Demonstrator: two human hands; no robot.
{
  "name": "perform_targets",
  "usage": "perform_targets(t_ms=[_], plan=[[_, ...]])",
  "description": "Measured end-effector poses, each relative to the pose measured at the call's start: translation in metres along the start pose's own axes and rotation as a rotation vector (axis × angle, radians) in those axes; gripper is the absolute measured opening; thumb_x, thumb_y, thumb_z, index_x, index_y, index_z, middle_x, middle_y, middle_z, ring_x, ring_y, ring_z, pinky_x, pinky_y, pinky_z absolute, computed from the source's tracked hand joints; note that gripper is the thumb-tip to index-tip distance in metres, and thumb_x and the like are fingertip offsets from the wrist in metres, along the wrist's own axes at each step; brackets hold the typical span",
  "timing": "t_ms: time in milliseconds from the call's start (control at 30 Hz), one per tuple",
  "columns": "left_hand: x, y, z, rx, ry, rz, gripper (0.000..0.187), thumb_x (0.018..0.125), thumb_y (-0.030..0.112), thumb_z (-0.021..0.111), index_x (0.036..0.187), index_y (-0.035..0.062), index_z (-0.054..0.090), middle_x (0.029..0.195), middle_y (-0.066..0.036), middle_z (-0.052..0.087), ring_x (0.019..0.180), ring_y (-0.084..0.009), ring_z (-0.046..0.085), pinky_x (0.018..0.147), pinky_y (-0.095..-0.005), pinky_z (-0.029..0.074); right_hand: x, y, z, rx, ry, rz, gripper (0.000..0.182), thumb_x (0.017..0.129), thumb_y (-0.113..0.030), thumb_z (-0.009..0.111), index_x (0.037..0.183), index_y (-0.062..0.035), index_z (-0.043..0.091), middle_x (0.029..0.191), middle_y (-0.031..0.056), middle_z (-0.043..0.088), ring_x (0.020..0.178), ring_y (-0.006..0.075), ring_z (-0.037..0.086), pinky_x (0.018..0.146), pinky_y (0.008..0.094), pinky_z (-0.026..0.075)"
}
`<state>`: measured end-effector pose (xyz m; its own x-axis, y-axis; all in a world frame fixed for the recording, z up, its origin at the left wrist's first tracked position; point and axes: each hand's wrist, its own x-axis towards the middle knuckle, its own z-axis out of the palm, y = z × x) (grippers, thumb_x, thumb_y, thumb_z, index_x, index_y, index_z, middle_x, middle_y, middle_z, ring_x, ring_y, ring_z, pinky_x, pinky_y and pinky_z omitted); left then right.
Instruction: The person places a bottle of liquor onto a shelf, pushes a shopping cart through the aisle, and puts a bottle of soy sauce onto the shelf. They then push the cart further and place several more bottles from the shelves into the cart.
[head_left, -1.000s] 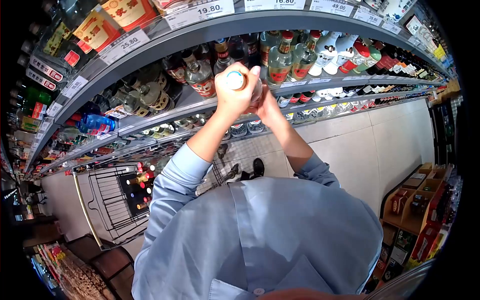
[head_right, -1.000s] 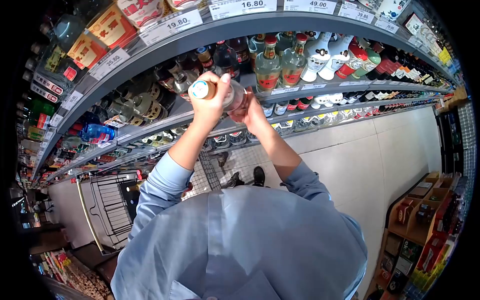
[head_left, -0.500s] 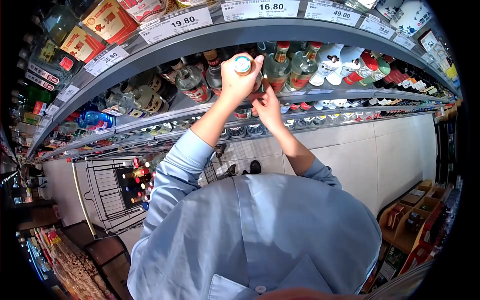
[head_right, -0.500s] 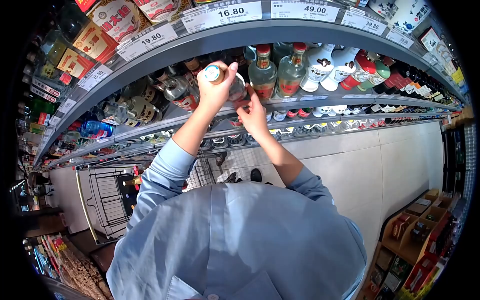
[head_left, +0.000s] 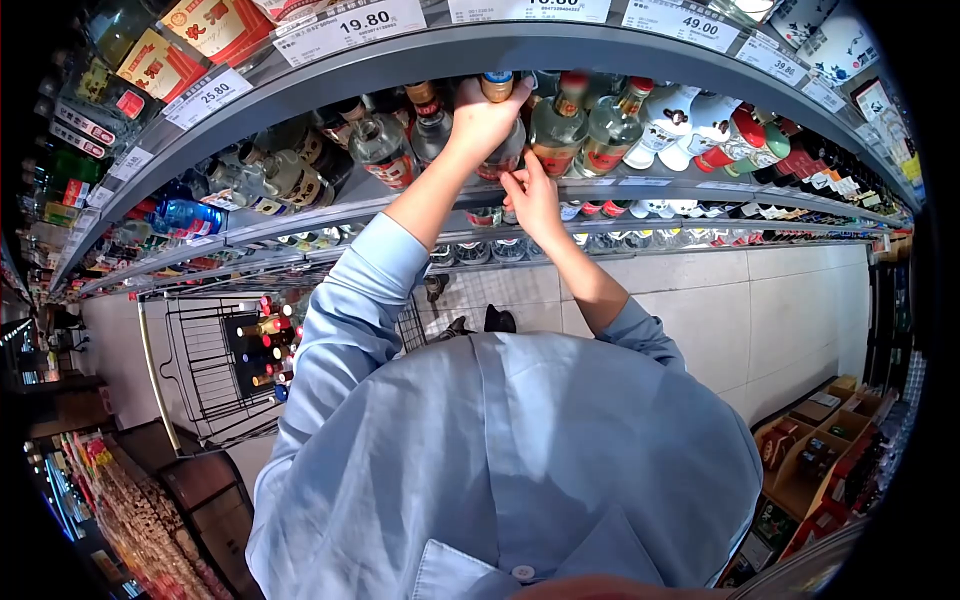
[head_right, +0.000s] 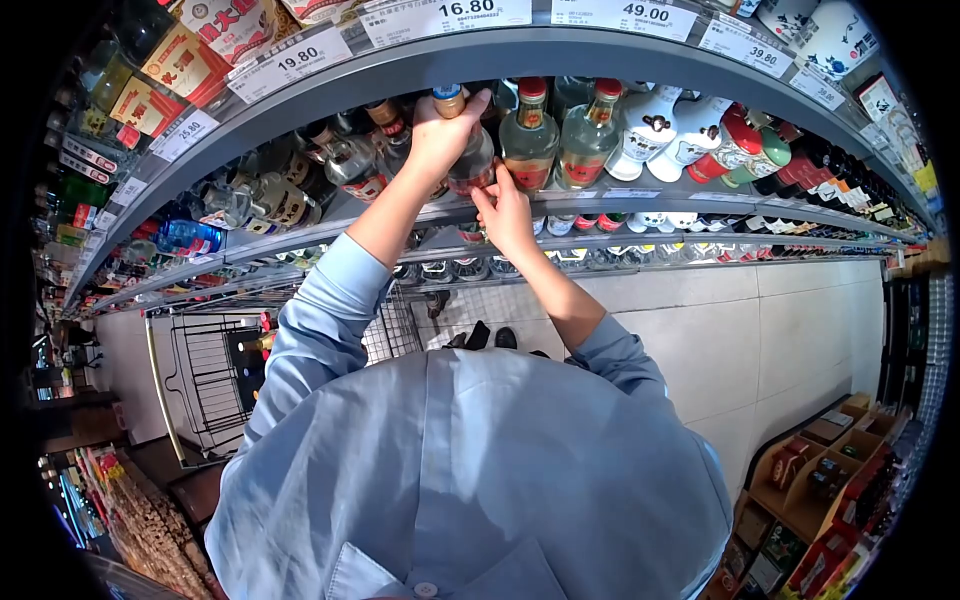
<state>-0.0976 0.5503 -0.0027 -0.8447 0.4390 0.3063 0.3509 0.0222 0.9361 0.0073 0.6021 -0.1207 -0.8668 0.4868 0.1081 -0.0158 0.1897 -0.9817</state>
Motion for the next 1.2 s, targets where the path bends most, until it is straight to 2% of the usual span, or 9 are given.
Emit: perform_targets(t_ms=[133, 233, 300, 400, 533, 600, 900, 1200], plan=[[0.012, -0.012, 0.003, -0.045, 0.019, 0.036, 0.024, 0.080, 0.019, 0.067, 0.066, 0.0046, 0.053, 0.053, -0.001, 0.053, 0.047, -0.0092, 0.049, 0.046, -0.0248, 0.038, 0.003, -0.001, 0.000, -0.080, 0.002, -0.026, 0.058, 0.084, -0.016, 0.062, 0.130, 0.0052, 0.034, 0.068, 0.0105, 0.063, 0.050, 0.0158, 0.060, 0.046, 0.0273, 0.046], [0.020, -0.022, 0.005, -0.097, 0.022, 0.100, 0.020, 0.080, 0.016, 0.067, 0.070, 0.0037, 0.055, 0.055, -0.001, 0.053, 0.047, -0.0092, 0.049, 0.046, -0.0247, 0.038, 0.004, 0.000, 0.001, -0.114, 0.020, -0.042, 0.056, 0.084, -0.016, 0.062, 0.128, 0.0060, 0.037, 0.066, 0.0114, 0.063, 0.052, 0.0194, 0.060, 0.049, 0.0300, 0.046], [0.024, -0.023, 0.006, -0.106, 0.038, 0.127, 0.017, 0.080, 0.014, 0.068, 0.074, 0.0032, 0.056, 0.058, -0.001, 0.053, 0.047, -0.0088, 0.048, 0.045, -0.0243, 0.038, 0.007, 0.007, 0.004, -0.169, 0.074, -0.136, 0.052, 0.083, -0.015, 0.062, 0.125, 0.0065, 0.040, 0.065, 0.0128, 0.062, 0.055, 0.0243, 0.061, 0.052, 0.0327, 0.046], [0.023, -0.020, 0.006, -0.130, -0.001, 0.008, 0.016, 0.080, 0.014, 0.068, 0.076, 0.0026, 0.057, 0.060, -0.001, 0.054, 0.048, -0.0084, 0.049, 0.045, -0.0240, 0.039, 0.009, 0.012, 0.006, -0.189, 0.110, -0.181, 0.048, 0.081, -0.014, 0.063, 0.120, 0.0070, 0.044, 0.063, 0.0141, 0.060, 0.056, 0.0282, 0.060, 0.053, 0.0352, 0.046], [0.023, -0.019, 0.005, -0.145, 0.005, 0.021, 0.016, 0.079, 0.013, 0.068, 0.075, 0.0027, 0.057, 0.059, 0.000, 0.054, 0.048, -0.0080, 0.049, 0.044, -0.0238, 0.039, 0.008, -0.002, 0.002, -0.329, 0.119, -0.211, 0.045, 0.081, -0.015, 0.064, 0.116, 0.0067, 0.045, 0.060, 0.0137, 0.057, 0.054, 0.0296, 0.058, 0.051, 0.0367, 0.044], [0.023, -0.020, 0.005, -0.157, -0.024, -0.012, 0.017, 0.079, 0.012, 0.069, 0.073, 0.0029, 0.056, 0.059, 0.000, 0.054, 0.048, -0.0081, 0.049, 0.044, -0.0237, 0.039, 0.008, -0.007, 0.000, -0.422, 0.086, -0.157, 0.044, 0.080, -0.015, 0.064, 0.114, 0.0063, 0.046, 0.057, 0.0134, 0.055, 0.053, 0.0312, 0.057, 0.050, 0.0390, 0.043], [0.024, -0.031, 0.005, -0.196, -0.027, -0.034, 0.019, 0.079, 0.013, 0.069, 0.070, 0.0038, 0.054, 0.058, 0.000, 0.054, 0.047, -0.0085, 0.049, 0.045, -0.0244, 0.039, 0.010, 0.002, 0.001, -0.467, 0.072, -0.153, 0.051, 0.081, -0.018, 0.061, 0.123, 0.0047, 0.043, 0.056, 0.0137, 0.055, 0.054, 0.0323, 0.058, 0.051, 0.0409, 0.045], [0.026, -0.035, 0.005, -0.189, -0.030, -0.082, 0.019, 0.078, 0.015, 0.070, 0.073, 0.0030, 0.055, 0.057, -0.001, 0.053, 0.047, -0.0099, 0.050, 0.047, -0.0259, 0.042, 0.010, 0.005, 0.002, -0.493, 0.086, -0.146, 0.051, 0.082, -0.017, 0.059, 0.125, 0.0040, 0.042, 0.057, 0.0141, 0.056, 0.054, 0.0326, 0.058, 0.052, 0.0421, 0.045]])
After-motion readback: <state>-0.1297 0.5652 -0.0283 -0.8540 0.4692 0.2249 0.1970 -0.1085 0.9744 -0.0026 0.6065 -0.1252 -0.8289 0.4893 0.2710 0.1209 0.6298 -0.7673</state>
